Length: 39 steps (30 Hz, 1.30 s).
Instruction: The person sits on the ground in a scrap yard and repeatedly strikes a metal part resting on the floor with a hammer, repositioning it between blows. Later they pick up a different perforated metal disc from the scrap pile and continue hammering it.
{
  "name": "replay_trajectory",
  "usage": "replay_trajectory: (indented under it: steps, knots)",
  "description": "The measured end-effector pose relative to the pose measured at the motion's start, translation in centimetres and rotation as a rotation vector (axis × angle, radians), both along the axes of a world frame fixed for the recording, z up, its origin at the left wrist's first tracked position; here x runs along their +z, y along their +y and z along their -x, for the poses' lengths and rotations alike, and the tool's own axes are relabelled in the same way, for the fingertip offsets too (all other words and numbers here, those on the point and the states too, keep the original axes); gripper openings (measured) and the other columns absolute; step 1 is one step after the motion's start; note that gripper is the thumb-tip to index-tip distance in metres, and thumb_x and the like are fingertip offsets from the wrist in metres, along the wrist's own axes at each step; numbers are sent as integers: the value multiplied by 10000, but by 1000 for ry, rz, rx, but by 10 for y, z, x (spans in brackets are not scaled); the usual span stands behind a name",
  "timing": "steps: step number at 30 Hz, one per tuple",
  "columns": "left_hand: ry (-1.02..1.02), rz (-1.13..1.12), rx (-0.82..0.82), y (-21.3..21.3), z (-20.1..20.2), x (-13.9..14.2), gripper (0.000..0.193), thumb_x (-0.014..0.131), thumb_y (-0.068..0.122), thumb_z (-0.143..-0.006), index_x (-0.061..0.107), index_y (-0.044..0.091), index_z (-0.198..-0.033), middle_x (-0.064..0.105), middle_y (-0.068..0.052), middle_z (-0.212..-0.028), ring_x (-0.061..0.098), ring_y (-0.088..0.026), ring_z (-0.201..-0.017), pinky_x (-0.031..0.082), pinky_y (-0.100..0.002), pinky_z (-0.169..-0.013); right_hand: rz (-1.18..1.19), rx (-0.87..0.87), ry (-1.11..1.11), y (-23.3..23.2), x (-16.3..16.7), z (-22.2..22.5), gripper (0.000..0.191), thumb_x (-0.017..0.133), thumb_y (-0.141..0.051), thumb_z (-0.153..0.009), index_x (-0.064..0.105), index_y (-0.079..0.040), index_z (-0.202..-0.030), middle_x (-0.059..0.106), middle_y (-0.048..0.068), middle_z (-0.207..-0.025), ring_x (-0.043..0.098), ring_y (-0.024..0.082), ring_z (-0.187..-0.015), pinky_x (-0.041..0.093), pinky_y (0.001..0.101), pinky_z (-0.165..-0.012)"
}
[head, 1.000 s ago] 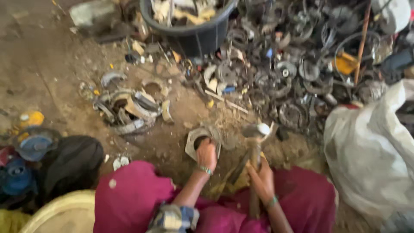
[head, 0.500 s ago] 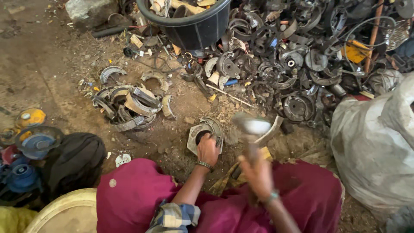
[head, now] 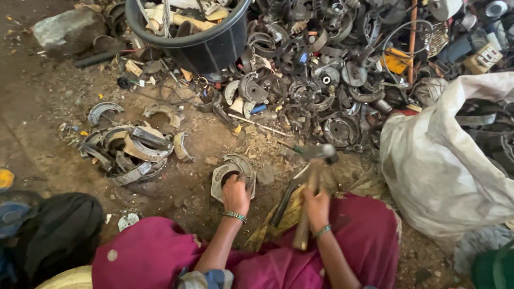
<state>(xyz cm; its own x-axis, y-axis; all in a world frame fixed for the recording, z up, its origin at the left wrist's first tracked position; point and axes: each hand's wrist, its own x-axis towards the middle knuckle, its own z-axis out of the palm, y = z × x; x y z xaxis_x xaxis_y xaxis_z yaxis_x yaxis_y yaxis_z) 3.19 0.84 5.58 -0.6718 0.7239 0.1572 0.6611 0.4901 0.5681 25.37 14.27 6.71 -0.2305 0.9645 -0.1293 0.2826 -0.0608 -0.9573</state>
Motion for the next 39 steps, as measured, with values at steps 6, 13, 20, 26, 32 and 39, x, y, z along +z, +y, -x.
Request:
replay_trajectory:
  steps: [6,13,20,26,32,39]
  knots:
    - [-52,50,45,0,-2,15,505,823,246,-758,657,36,-1186,636,-174,-1072,623,-373,-1023,489,-517,-839,-175,-300,-100,53,-44,-17,659,735,-11,-792,428,77,-1368,669,179,-1143,688,229,-895,584,349,-715]
    - [-108,62,60,-1,-2,20,586,846,286,-751,641,61,-1252,631,-166,-1192,614,-358,-1119,485,-516,-902,-121,-93,-385,48,-61,-11,798,627,-61,-779,422,-61,-1550,632,259,-1359,596,408,-1292,459,445,-1124]
    - [-189,-25,119,2,7,5,569,821,322,-782,657,61,-1260,646,-203,-1210,623,-392,-1109,496,-509,-922,-268,302,-1122,24,-64,1,541,717,-318,-829,616,-160,-1336,303,130,-1641,131,454,-1532,216,698,-1152]
    - [-232,-320,258,10,24,-17,552,769,481,-868,703,2,-1135,731,-235,-1037,682,-399,-981,534,-472,-866,-451,406,-1252,17,-82,-7,513,678,-424,-868,638,-228,-1339,358,88,-1616,128,494,-1546,208,728,-1175]
    - [-1757,-983,290,8,56,-1,513,666,587,-916,670,86,-1024,761,-104,-910,739,-248,-815,586,-444,-827,-571,372,-1085,23,-88,-10,503,643,-387,-887,620,-259,-1373,376,102,-1602,177,476,-1513,237,774,-1101]
    - [-1632,-970,407,5,64,18,635,608,591,-937,517,129,-1364,628,-177,-1276,723,-276,-994,549,-491,-896,-490,359,-1006,18,-81,-6,522,673,-372,-867,621,-164,-1343,419,121,-1576,228,468,-1514,283,745,-1099]
